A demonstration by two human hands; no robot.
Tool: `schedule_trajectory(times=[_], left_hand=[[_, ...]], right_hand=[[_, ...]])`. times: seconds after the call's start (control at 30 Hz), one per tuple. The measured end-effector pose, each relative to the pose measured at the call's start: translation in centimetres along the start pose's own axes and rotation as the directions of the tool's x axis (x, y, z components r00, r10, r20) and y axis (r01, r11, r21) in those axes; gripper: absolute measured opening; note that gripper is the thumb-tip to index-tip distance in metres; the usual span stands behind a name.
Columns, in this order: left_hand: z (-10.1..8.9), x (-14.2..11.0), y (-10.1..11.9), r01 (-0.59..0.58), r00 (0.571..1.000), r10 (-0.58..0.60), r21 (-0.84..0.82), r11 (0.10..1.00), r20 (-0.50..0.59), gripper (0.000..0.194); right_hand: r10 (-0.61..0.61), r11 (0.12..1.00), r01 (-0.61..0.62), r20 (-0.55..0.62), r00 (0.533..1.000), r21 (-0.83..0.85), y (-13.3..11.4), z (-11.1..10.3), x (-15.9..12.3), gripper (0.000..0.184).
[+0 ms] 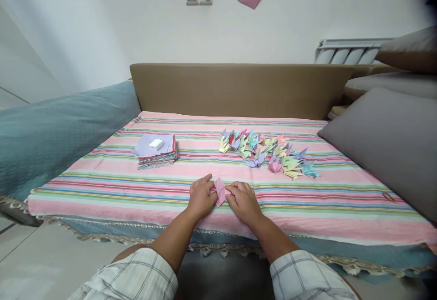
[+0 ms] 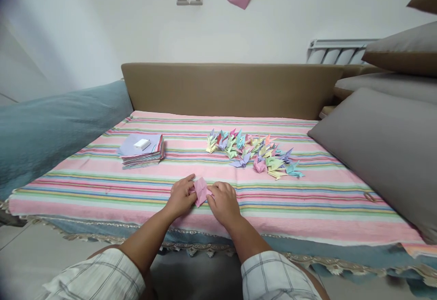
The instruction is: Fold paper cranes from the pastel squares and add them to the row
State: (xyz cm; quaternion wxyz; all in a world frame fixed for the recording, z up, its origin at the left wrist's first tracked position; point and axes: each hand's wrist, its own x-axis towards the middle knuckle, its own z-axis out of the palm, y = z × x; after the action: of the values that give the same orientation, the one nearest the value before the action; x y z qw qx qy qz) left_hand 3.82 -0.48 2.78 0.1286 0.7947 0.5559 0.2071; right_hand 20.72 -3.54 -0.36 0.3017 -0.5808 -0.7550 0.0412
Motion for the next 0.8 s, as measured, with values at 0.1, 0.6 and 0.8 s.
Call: schedule_trajectory(times=[0.1, 0.6, 0.8], left_hand=[[0.1, 0.0, 0.0, -0.012, 1.000, 0.012, 0.002, 1.000, -0.018, 0.018], [-1.5, -0.4, 0.1, -0.082, 0.982, 0.095, -0.081, 0.993, 0.163, 0.052], [-1.2, -0.4, 0.1, -0.142, 0.984, 0.143, -0.015, 0.990, 0.109, 0.043]], right_hand=[[0.000, 1.000, 0.000, -0.005, 1.000, 0.003, 0.0, 0.0, 0.0, 0.027], [0.011, 1.000, -0.011, 0.026, 1.000, 0.015, 0.2, -0.1, 0.1, 0.028], [0.015, 1.000, -0.016, 0.014, 1.000, 0.026, 0.2, 0.0, 0.1, 0.027]])
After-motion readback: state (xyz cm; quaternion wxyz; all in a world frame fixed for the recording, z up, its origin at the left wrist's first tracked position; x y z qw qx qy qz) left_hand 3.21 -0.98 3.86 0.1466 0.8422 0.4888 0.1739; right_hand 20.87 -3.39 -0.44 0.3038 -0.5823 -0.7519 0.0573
